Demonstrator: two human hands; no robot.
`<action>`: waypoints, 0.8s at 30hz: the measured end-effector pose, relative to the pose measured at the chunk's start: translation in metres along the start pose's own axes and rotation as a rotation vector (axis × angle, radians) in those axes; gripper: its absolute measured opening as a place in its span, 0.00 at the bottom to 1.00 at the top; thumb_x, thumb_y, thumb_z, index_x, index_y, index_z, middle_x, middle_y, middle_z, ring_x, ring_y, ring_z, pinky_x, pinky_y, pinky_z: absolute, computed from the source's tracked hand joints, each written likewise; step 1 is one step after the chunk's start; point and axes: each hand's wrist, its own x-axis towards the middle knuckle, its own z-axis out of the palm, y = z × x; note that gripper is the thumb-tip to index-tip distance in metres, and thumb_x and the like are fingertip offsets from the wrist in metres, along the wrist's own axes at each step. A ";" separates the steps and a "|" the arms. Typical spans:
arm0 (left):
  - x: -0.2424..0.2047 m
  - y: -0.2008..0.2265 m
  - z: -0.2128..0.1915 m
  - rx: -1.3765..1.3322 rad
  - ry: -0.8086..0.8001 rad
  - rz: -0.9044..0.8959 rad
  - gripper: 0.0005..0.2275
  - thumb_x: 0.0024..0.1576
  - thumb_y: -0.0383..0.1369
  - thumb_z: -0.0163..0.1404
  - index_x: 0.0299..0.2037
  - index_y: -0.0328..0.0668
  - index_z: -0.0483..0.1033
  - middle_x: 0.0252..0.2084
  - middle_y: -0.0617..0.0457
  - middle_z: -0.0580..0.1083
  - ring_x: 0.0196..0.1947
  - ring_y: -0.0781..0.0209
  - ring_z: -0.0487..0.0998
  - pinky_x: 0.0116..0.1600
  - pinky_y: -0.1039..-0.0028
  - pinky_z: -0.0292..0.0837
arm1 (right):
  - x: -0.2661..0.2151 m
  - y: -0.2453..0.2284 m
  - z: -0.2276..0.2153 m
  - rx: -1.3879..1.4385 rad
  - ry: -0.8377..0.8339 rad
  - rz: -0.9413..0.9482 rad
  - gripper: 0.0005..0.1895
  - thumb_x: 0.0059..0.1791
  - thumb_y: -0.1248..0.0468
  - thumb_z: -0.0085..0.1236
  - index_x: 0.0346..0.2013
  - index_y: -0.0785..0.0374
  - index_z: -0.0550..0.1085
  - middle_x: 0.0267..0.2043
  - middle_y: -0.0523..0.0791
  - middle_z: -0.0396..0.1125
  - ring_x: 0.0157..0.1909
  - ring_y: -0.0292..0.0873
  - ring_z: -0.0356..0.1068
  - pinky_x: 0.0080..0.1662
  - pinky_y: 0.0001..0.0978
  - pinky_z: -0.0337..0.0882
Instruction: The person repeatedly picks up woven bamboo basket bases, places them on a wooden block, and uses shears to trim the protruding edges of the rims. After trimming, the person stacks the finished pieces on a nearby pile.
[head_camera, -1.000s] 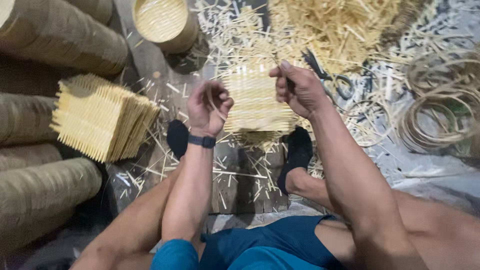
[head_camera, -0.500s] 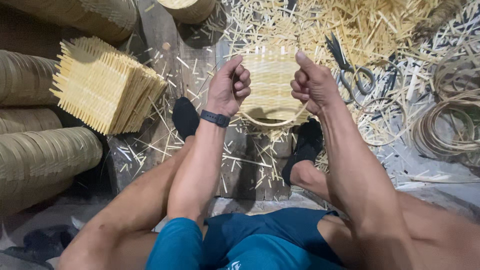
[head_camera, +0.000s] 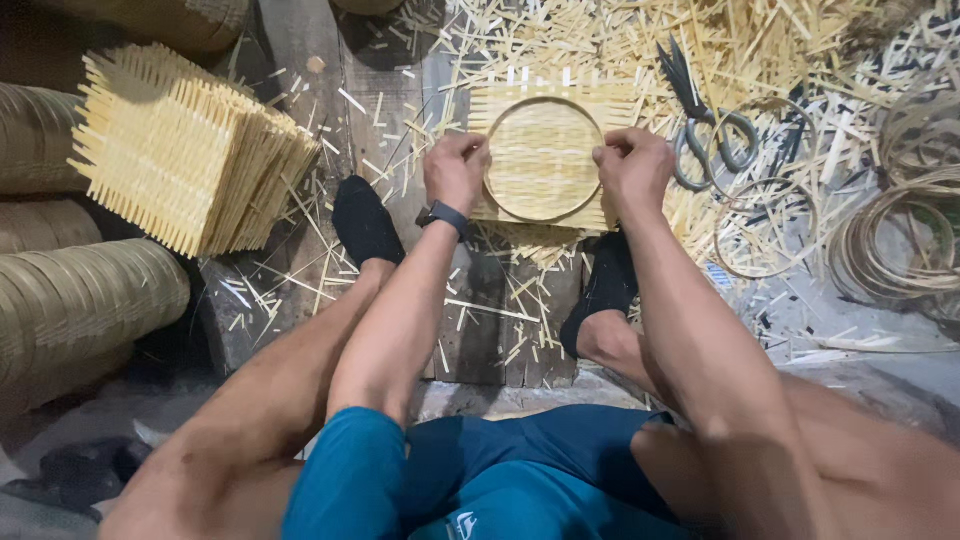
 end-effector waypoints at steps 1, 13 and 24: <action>0.000 -0.001 0.000 -0.018 -0.004 0.011 0.07 0.49 0.30 0.60 0.36 0.44 0.85 0.35 0.46 0.81 0.34 0.51 0.83 0.42 0.66 0.77 | -0.001 0.005 0.004 -0.027 0.019 -0.013 0.10 0.41 0.67 0.71 0.36 0.67 0.83 0.30 0.50 0.76 0.31 0.42 0.76 0.40 0.34 0.75; 0.023 0.017 -0.012 0.088 -0.155 -0.131 0.06 0.48 0.35 0.60 0.32 0.45 0.86 0.30 0.44 0.81 0.31 0.50 0.83 0.41 0.64 0.77 | -0.001 0.025 0.007 0.038 0.067 0.044 0.08 0.40 0.64 0.73 0.31 0.62 0.84 0.28 0.49 0.76 0.30 0.44 0.77 0.39 0.34 0.75; 0.028 0.017 -0.006 0.027 -0.189 -0.253 0.08 0.44 0.33 0.62 0.33 0.44 0.85 0.29 0.48 0.82 0.30 0.56 0.84 0.40 0.68 0.78 | 0.005 0.032 0.007 -0.008 0.027 0.037 0.09 0.40 0.63 0.74 0.32 0.62 0.84 0.28 0.49 0.76 0.30 0.43 0.76 0.39 0.33 0.74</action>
